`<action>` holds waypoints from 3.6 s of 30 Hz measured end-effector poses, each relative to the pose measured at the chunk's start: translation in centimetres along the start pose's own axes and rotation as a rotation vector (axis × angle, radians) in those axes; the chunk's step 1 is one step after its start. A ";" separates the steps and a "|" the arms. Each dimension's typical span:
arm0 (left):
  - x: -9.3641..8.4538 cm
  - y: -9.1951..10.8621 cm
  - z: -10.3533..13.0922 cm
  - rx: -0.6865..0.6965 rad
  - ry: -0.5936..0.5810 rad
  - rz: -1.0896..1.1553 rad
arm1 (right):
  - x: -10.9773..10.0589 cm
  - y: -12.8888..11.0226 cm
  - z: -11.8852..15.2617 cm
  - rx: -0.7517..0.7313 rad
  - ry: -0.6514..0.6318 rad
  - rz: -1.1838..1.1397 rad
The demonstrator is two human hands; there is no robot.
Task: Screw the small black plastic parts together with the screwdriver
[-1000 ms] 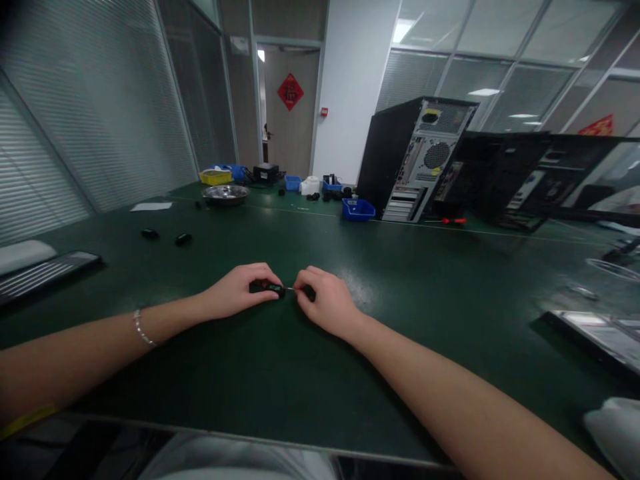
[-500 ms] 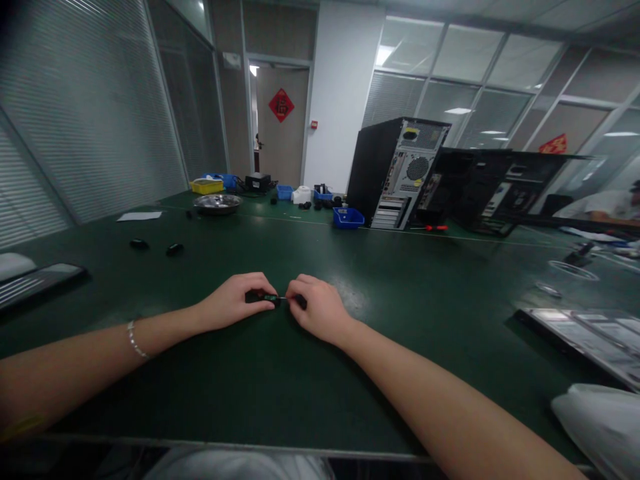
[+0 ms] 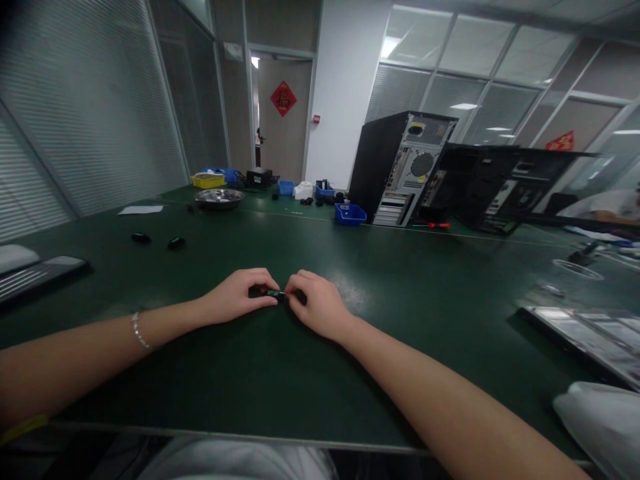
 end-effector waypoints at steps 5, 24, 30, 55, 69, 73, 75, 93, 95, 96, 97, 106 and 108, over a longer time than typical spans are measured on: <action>0.1 -0.2 0.0 -0.001 -0.009 -0.005 | -0.2 0.1 0.0 0.001 -0.012 0.014; -0.6 -0.3 0.3 0.114 -0.119 0.070 | -1.5 1.3 0.0 0.042 0.023 0.016; -0.4 -0.3 0.4 0.138 -0.146 0.054 | -1.6 1.2 0.1 0.048 0.023 0.021; -0.4 -0.4 0.1 0.110 -0.063 -0.077 | -1.2 0.0 0.2 -0.029 -0.112 0.067; -0.5 -0.5 0.0 0.082 -0.048 -0.075 | -1.2 0.1 0.2 -0.018 -0.109 0.093; -0.4 -0.4 0.0 0.079 -0.054 -0.077 | -1.0 0.2 0.2 -0.018 -0.105 0.080; -0.3 -0.4 0.1 0.084 -0.049 -0.072 | -1.0 0.1 0.2 -0.021 -0.100 0.080; -0.1 -0.7 -0.1 0.065 -0.042 -0.065 | -1.6 0.0 -0.2 -0.018 0.130 -0.146; 0.0 -0.7 -0.1 0.056 -0.041 -0.044 | -1.5 -0.1 -0.2 -0.018 0.110 -0.116; 0.0 -0.8 0.0 0.045 -0.038 -0.029 | -1.5 -0.1 -0.2 -0.012 0.102 -0.101; 0.0 -0.8 0.0 0.029 -0.034 -0.011 | -1.5 0.0 -0.1 -0.004 0.097 -0.085; 0.1 -1.1 0.1 -0.012 -0.035 0.046 | -1.8 0.7 0.1 0.002 -0.043 0.043; 0.0 -1.0 0.1 -0.009 -0.039 0.039 | -1.7 0.6 0.1 -0.011 -0.083 0.055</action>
Point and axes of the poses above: each hand's wrist, its own z-axis away from the middle knuckle, its own x-axis out of the palm, y = z × x, the point moved 5 cm from there along -z, towards the middle knuckle, and after that the axes turned 3 degrees about y, right-handed, at the moved point
